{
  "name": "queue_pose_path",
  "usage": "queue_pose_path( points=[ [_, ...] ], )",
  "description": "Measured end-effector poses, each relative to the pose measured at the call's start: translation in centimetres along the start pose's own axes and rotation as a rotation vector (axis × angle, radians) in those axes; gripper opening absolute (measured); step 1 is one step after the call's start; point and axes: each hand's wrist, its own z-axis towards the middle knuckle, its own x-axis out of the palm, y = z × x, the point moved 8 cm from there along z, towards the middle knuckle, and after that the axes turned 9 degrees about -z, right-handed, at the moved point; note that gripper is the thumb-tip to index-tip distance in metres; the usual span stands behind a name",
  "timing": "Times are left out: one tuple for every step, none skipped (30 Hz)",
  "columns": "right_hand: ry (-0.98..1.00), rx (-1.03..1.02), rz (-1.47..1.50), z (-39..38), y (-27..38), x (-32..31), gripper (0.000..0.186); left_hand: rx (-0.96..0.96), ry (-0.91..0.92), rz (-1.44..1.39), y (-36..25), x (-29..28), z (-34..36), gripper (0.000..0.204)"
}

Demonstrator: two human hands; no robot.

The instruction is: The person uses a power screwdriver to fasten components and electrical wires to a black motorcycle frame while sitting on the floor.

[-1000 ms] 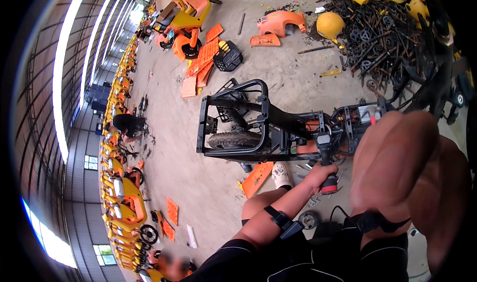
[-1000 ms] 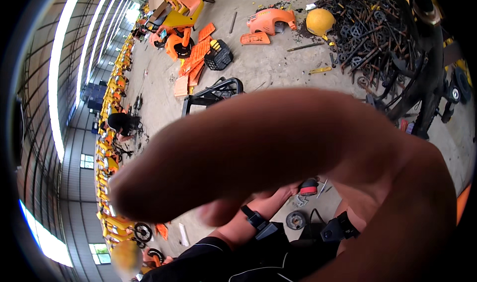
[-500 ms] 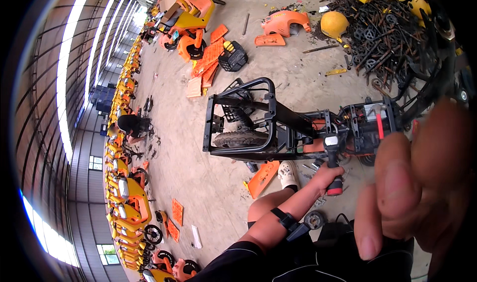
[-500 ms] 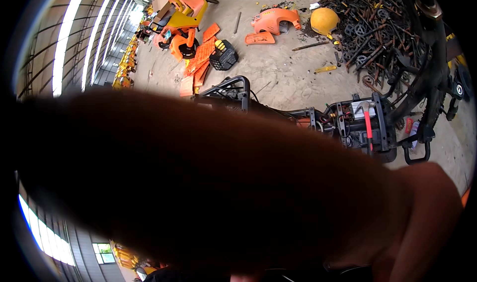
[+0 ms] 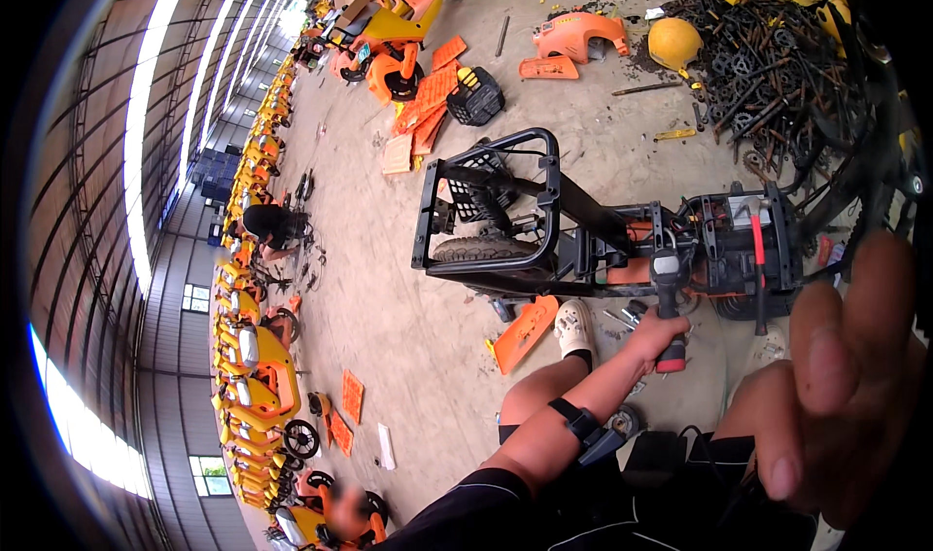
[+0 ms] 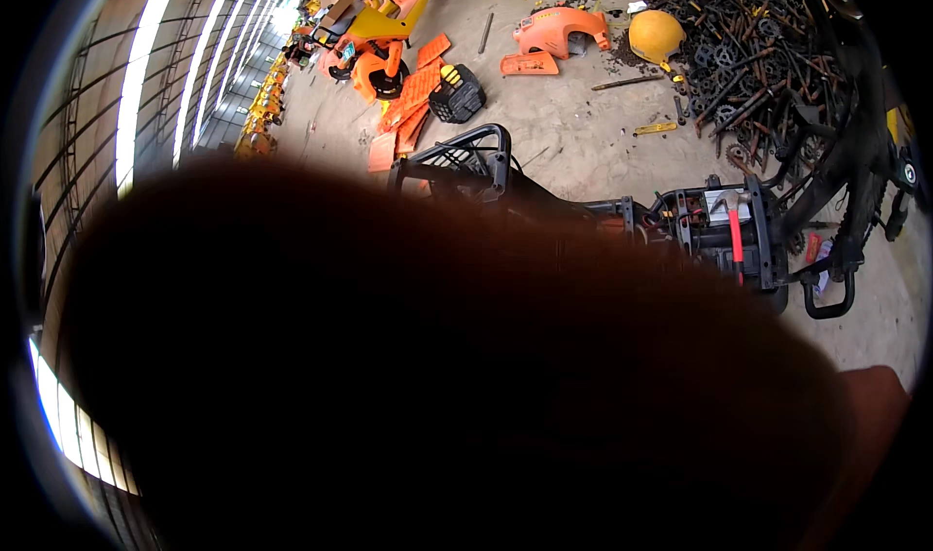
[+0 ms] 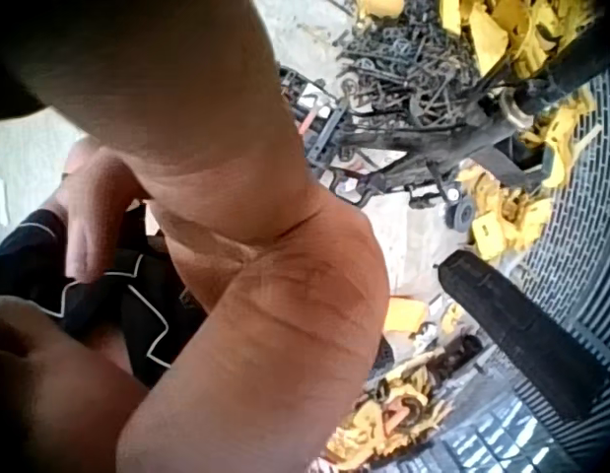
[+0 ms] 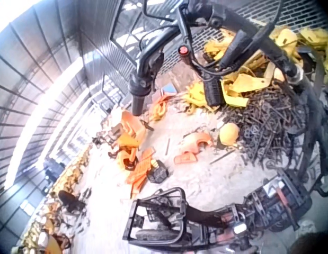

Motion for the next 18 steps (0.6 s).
queue_pose_path(
  points=[
    [-0.02,0.014,-0.001,-0.1,0.0,0.0,0.021,0.017,-0.003,0.012,0.1,-0.1,0.1,0.038],
    [-0.063,0.04,-0.009,-0.4,-0.3,-0.2,0.02,0.034,-0.006,0.026,0.3,-0.2,0.2,0.039],
    [-0.14,0.078,-0.014,-1.0,-0.7,-0.7,0.019,0.05,-0.011,0.042,0.4,-0.4,0.3,0.039],
    [-0.266,0.155,-0.039,-2.1,-1.1,-1.7,0.018,0.01,0.003,0.016,-0.1,0.6,-0.6,0.042],
    [-0.423,0.262,-0.002,-3.1,-2.7,-1.9,0.017,0.069,-0.065,0.099,2.3,-2.7,2.4,0.045],
    [-0.598,0.393,0.003,-4.8,-4.8,-3.2,0.017,0.052,-0.017,0.054,2.5,-2.1,2.6,0.044],
    [-0.745,0.502,0.005,-6.9,-6.9,-4.7,0.016,0.001,-0.042,0.058,0.9,-0.1,0.6,0.041],
    [-0.86,0.578,0.03,-9.1,-8.7,-5.9,0.015,0.011,-0.034,0.053,0.1,0.5,0.2,0.038],
    [-0.891,0.655,0.052,-11.5,-10.5,-6.8,0.018,-0.023,0.03,-0.004,1.2,0.2,1.2,0.024],
    [-0.869,0.715,0.017,-13.6,-11.9,-7.5,0.019,-0.021,0.016,-0.023,1.4,0.2,1.8,0.025],
    [-0.88,0.75,0.066,-14.4,-12.5,-6.8,0.014,0.012,-0.014,-0.025,1.2,-0.3,2.1,0.024],
    [-0.894,0.786,0.05,-14.7,-12.3,-6.4,0.015,-0.026,0.024,-0.023,0.9,0.5,1.8,0.028],
    [-0.9,0.808,0.057,-14.7,-12.5,-5.8,0.016,-0.008,0.013,-0.042,0.1,0.5,1.4,0.032],
    [-0.887,0.802,0.046,-14.6,-12.2,-5.5,0.016,-0.01,0.009,-0.038,0.2,0.4,1.5,0.032],
    [-0.872,0.797,0.034,-14.4,-11.8,-5.3,0.016,-0.012,0.005,-0.034,0.6,0.5,1.6,0.033],
    [-0.89,0.802,0.033,-14.3,-11.4,-4.9,0.018,-0.008,0.005,-0.031,0.4,0.5,1.4,0.033],
    [-0.906,0.807,0.031,-14.0,-10.8,-4.5,0.019,-0.004,0.004,-0.029,0.3,0.5,1.1,0.033],
    [-0.923,0.812,0.03,-13.8,-10.4,-4.2,0.021,0.0,0.003,-0.028,0.2,0.6,0.9,0.033]
  ],
)
